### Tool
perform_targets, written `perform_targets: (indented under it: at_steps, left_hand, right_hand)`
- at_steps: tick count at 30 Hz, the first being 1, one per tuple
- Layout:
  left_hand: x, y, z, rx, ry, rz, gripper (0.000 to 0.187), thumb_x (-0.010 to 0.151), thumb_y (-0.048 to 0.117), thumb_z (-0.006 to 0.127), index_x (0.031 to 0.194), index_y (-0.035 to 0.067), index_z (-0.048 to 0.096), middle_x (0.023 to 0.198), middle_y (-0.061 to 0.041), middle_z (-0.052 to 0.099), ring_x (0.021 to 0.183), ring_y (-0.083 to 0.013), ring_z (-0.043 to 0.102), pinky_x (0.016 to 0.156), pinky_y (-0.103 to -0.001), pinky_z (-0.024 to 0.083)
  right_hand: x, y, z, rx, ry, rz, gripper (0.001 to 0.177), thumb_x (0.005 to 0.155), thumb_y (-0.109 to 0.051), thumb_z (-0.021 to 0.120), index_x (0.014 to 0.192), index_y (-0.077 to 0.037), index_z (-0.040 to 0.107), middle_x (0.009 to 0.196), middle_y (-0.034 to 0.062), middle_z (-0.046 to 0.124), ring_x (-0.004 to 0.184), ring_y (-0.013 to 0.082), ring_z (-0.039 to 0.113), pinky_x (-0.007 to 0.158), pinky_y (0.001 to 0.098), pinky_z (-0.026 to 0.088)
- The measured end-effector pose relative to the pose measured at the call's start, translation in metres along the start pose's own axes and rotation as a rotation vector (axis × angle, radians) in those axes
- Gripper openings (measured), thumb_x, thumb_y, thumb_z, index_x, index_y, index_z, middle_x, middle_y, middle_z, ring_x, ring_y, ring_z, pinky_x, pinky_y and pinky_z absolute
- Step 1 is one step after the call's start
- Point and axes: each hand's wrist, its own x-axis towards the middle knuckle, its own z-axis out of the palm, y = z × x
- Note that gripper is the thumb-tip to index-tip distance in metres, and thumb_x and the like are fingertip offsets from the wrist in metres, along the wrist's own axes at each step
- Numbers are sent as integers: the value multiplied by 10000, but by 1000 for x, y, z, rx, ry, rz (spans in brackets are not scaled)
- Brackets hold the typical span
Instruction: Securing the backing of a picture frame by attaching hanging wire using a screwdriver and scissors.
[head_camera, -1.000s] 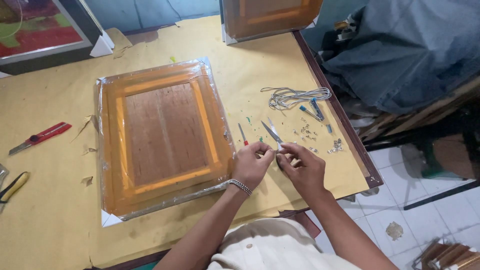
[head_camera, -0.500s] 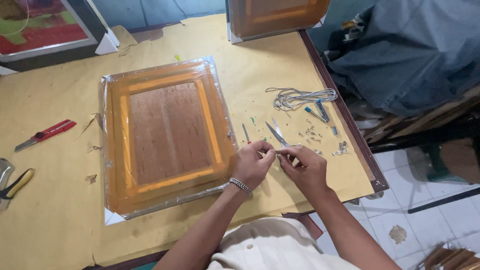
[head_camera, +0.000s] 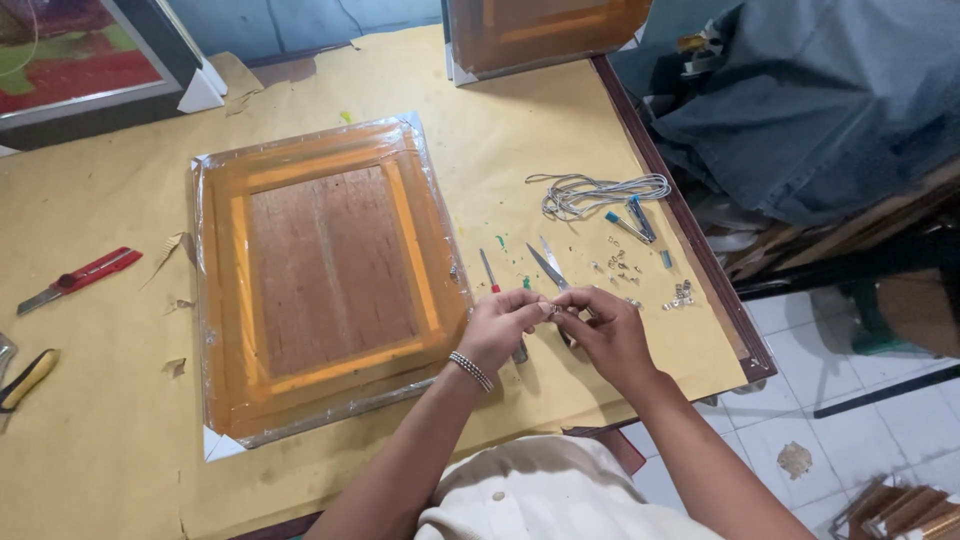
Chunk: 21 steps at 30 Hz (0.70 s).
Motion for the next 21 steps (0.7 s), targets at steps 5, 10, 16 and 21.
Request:
perform_targets:
  at_steps: [5, 10, 16, 21]
  left_hand:
    - [12, -10, 8, 11, 10, -71, 120, 695, 181, 631, 771, 101, 678, 685, -18, 632, 612, -69, 505, 529, -163, 349]
    - [10, -13, 14, 41, 54, -98, 131, 672, 186, 660, 766, 97, 677, 663, -15, 619, 605, -74, 479, 530, -173, 343]
    - [12, -16, 16, -28, 144, -81, 146, 670, 196, 687, 768, 88, 678, 674, -32, 643, 584, -83, 500, 494, -172, 358]
    - [27, -32, 14, -111, 295, -28, 165, 666, 167, 704, 788, 60, 671, 717, -56, 652, 627, -97, 507, 546, -188, 403]
  right_hand:
    - [3, 2, -9, 96, -9, 62, 168, 663, -6, 725, 818, -57, 682, 671, 26, 598, 609, 67, 506, 432, 185, 513]
    - [4, 5, -20, -23, -25, 34, 168, 664, -49, 742, 812, -116, 701, 719, 5, 646, 592, 50, 514, 461, 151, 463]
    - [28, 30, -47, -300, -57, 46, 138, 707, -121, 692, 831, -179, 709, 748, 33, 670, 613, 136, 575, 514, 245, 478]
    - [57, 70, -81, -778, -18, 108, 128, 766, -239, 609, 869, -267, 680, 780, -45, 656, 830, 176, 609, 788, 306, 469]
